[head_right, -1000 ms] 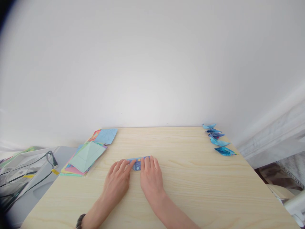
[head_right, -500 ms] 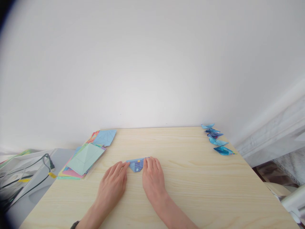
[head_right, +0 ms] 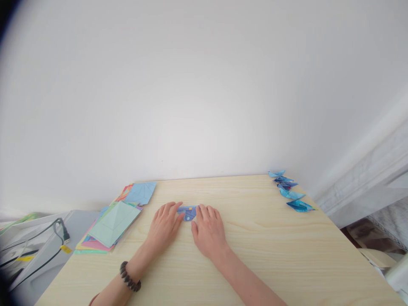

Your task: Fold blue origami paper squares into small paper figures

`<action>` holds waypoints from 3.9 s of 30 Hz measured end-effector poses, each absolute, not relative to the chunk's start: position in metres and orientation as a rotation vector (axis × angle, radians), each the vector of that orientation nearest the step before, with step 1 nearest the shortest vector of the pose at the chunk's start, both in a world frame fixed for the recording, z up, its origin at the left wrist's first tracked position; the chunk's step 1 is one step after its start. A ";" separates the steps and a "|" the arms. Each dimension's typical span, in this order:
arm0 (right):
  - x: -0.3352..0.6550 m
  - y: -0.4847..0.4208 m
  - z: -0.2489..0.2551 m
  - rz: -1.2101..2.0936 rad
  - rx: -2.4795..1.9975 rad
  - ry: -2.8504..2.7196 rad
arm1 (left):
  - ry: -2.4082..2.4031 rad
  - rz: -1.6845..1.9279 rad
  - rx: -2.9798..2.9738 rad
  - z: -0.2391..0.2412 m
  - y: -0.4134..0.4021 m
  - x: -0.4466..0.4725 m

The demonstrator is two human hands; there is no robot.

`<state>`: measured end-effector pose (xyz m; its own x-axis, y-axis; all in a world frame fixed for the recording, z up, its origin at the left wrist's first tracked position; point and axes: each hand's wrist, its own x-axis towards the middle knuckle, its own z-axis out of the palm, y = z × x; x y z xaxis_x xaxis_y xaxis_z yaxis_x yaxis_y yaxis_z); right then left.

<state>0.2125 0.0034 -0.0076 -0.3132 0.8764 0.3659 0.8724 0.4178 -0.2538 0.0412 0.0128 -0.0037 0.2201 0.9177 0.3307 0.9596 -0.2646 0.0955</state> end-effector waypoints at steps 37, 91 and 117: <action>0.235 0.025 -0.008 0.686 -1.235 -2.009 | -2.313 -1.587 -2.930 0.004 0.018 0.041; 0.250 0.029 -0.004 1.235 -1.218 -1.702 | -2.370 -1.642 -2.992 0.001 0.026 0.016; 0.250 0.033 -0.012 0.206 -0.957 -2.232 | -1.398 -0.913 -2.918 -0.002 0.028 0.014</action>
<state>0.2504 0.0327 -0.0124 -0.4906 0.6882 0.5345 0.5787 0.7159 -0.3906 0.0135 0.0284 -0.0020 0.5126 0.7723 0.3752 0.6538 -0.6344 0.4125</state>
